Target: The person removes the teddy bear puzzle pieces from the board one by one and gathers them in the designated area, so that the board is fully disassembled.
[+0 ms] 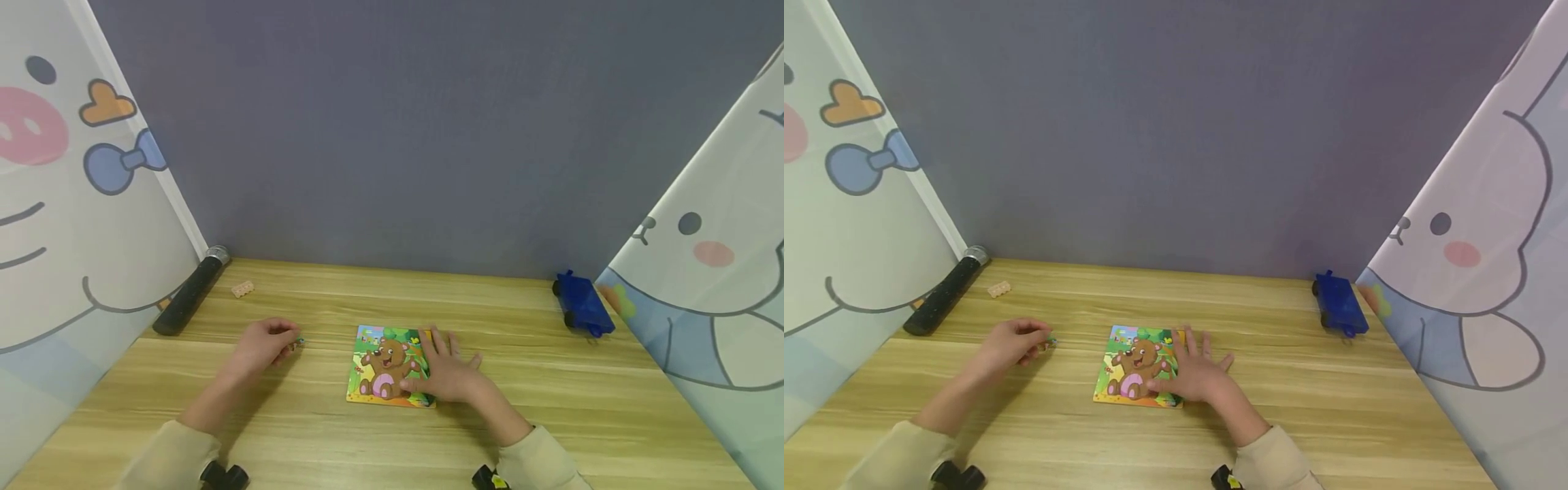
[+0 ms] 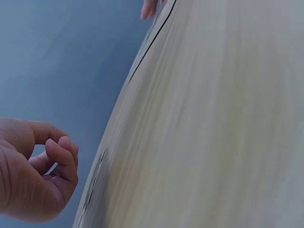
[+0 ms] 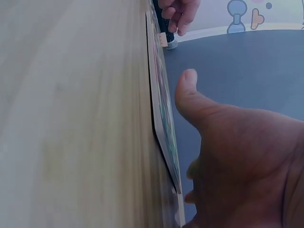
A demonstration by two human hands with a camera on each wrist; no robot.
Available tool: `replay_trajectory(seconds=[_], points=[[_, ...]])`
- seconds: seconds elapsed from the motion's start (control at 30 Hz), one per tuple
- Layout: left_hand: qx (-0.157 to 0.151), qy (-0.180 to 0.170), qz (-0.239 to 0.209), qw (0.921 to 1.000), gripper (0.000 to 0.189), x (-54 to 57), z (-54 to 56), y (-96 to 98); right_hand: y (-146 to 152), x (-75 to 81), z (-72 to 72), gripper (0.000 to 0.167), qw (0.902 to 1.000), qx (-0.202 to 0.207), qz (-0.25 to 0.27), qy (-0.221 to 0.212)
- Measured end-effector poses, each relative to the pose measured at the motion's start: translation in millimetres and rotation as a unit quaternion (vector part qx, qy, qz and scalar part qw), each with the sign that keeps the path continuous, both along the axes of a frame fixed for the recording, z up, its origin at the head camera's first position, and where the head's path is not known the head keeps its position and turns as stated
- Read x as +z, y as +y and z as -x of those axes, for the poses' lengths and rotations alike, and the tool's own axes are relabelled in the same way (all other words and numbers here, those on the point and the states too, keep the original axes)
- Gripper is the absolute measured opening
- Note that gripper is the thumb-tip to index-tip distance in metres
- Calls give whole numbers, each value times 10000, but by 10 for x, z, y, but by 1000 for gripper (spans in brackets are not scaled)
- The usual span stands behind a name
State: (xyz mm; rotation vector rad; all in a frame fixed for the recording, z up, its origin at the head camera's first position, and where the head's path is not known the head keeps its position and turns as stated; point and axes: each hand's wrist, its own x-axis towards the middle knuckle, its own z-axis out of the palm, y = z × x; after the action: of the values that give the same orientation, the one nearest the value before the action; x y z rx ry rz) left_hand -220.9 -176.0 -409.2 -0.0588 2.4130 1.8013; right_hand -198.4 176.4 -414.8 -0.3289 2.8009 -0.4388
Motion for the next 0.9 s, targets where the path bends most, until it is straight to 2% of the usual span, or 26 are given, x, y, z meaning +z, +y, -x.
replay_trajectory(seconds=[0.13,0.37,0.57,0.9], points=[[-151,39,-77,9998,26,14,-8,170,63,-73,41,119,9998,-69,-141,75],[-270,223,-12,9994,22,7,-1,432,89,-53,35,124,9998,-134,-150,34],[-582,267,-148,9978,19,-9,19,632,97,-64,41,125,9997,-178,-149,-29],[-911,226,-310,9951,18,-61,79,922,64,35,4,121,9997,-183,-108,-110]])
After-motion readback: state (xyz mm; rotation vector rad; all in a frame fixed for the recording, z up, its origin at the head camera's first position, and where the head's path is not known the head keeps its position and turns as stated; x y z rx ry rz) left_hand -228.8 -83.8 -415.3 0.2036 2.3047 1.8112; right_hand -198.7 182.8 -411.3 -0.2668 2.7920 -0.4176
